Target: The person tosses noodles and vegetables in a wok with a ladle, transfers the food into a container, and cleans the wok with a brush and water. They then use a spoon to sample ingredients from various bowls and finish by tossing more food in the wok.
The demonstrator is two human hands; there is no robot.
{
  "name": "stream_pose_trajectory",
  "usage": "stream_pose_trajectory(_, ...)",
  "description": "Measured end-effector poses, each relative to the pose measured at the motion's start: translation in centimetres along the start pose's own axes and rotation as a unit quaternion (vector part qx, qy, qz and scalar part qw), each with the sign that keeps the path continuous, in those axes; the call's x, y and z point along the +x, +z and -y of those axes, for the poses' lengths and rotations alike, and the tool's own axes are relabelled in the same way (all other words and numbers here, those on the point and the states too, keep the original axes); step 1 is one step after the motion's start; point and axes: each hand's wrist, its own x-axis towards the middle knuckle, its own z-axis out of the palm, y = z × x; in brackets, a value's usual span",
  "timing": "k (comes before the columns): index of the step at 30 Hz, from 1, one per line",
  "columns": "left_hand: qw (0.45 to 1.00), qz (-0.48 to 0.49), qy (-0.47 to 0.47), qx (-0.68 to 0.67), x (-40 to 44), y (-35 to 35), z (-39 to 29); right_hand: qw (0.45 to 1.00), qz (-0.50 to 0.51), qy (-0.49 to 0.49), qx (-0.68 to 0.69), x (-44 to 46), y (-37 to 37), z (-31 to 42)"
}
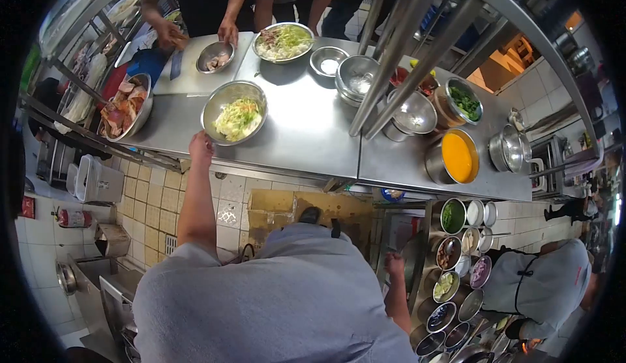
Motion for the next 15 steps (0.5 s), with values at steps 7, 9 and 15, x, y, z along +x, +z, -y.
stream_pose_trajectory(7, 0.882, -0.049, 0.41, 0.226, 0.3, 4.6, -3.1, 0.928, 0.021, -0.165, -0.333, 1.4, 3.4, 2.3)
stream_pose_trajectory(9, 0.961, 0.145, 0.211, 0.105, -3.1, 10.0, -2.7, 0.851, 0.041, -0.275, -0.447, 4.3, 3.4, -1.9)
stream_pose_trajectory(15, 0.956, 0.239, -0.155, -0.069, -0.9, 24.6, 1.3, 0.882, 0.053, -0.211, -0.417, 2.5, 5.1, 0.3)
